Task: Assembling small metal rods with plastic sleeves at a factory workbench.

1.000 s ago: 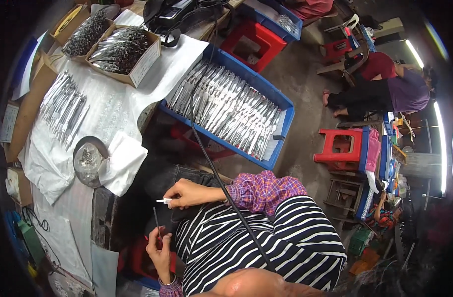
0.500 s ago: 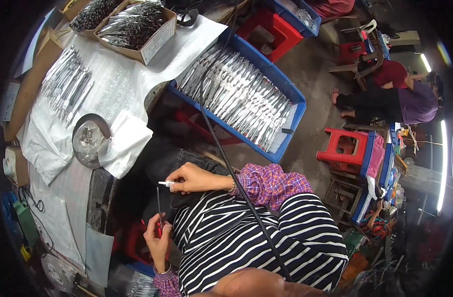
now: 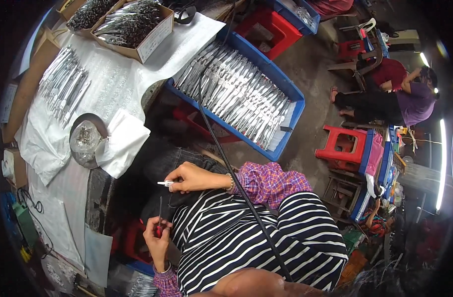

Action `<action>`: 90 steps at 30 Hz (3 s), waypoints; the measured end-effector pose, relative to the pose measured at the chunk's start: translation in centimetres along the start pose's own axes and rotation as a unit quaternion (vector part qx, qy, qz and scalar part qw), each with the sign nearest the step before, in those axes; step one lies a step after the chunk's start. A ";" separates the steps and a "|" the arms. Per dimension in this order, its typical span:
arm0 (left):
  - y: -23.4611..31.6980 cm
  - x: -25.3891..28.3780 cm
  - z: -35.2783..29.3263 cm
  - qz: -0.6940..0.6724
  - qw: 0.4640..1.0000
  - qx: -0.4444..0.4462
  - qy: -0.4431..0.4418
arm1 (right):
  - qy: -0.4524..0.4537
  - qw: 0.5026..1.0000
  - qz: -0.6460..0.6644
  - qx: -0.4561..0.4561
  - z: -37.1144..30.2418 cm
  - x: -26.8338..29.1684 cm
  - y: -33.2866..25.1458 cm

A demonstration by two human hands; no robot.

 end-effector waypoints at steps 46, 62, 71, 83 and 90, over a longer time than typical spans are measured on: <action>-0.1 -0.4 -0.1 0.055 0.998 -0.003 0.001 | 0.003 1.000 -0.015 0.009 0.0 0.2 0.3; 1.3 0.4 -1.0 0.079 0.995 -0.041 0.039 | -0.001 0.993 0.050 -0.104 -0.1 -0.3 0.4; 0.5 0.6 -1.0 0.067 0.996 -0.049 0.039 | -0.010 0.992 0.044 -0.117 -0.1 -0.5 0.4; 0.7 0.8 -0.9 0.059 0.997 -0.033 0.048 | -0.009 0.991 0.017 -0.136 -0.1 -0.6 0.0; 1.3 0.8 -1.0 0.057 0.998 0.004 0.036 | 0.004 0.993 0.019 -0.119 -0.3 -0.8 0.3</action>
Point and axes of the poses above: each hand's wrist, its own z-axis towards the middle knuckle, its own x-axis out of the back of the hand, y = z × x, the point moved 2 cm from there along z, towards the middle knuckle, and after that the axes turned 13 degrees about x, right-handed, at the moved point
